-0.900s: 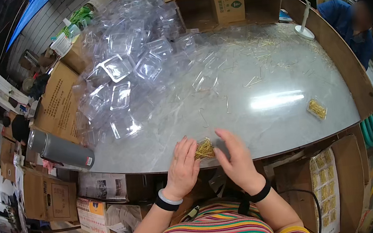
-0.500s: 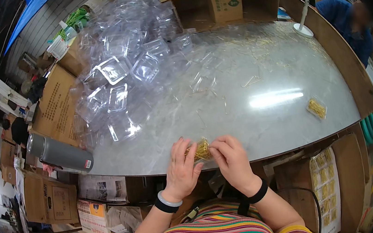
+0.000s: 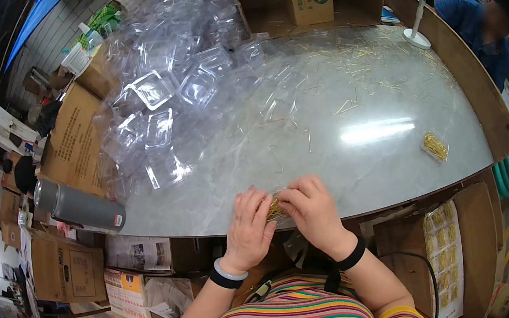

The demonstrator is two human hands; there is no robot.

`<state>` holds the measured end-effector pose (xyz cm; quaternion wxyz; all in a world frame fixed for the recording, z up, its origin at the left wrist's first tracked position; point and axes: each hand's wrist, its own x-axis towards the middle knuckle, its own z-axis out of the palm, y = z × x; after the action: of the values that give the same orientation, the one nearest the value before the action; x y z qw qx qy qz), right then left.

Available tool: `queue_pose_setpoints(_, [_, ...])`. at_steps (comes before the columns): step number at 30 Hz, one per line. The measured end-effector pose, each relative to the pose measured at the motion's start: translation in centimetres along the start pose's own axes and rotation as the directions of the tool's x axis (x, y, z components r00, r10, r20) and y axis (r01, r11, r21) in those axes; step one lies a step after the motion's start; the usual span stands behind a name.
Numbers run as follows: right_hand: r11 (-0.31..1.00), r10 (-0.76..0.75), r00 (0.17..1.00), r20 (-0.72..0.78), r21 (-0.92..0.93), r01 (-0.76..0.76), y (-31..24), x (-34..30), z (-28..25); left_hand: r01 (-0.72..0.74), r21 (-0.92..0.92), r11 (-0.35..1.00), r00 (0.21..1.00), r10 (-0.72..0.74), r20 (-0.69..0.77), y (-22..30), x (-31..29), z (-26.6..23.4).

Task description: The recorder is shown counting out small gold-colored metal loops and placing them into clear plastic containers.

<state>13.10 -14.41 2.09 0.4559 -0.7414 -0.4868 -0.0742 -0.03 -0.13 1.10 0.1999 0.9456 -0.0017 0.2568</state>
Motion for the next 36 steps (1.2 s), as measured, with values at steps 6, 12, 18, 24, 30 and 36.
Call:
queue_pose_setpoints(6, [0.997,-0.010,0.995,-0.097,-0.076,0.002,-2.0,-0.7,0.5,-0.005,0.057,0.998,1.000,0.005,-0.005,0.0,-0.3,0.4])
queue_pose_setpoints(12, [0.966,0.245,0.961,-0.125,0.111,-0.232,-1.8,-1.2,1.6,-0.001,-0.039,0.999,1.000,0.000,-0.021,0.0,0.1,0.1])
queue_pose_setpoints(18, [0.998,0.055,0.998,0.012,-0.025,-0.054,-1.7,-1.3,1.3,0.005,-0.052,0.999,1.000,-0.005,-0.012,0.0,0.0,0.2])
queue_pose_setpoints(24, [0.999,0.045,0.999,0.003,-0.014,-0.045,-1.3,-1.9,1.9,0.020,-0.153,0.988,1.000,-0.017,0.023,-1.1,-0.6,0.1])
queue_pose_setpoints(30, [0.986,0.025,0.995,0.100,-0.168,-0.007,-2.1,-1.4,1.4,0.059,-0.292,0.955,0.991,-0.020,0.132,0.1,0.0,-1.0])
queue_pose_setpoints(36, [0.963,0.064,0.997,0.031,-0.263,-0.054,-3.3,-0.6,1.5,0.246,-0.835,0.492,0.966,-0.197,0.168,0.6,-0.6,-0.4])
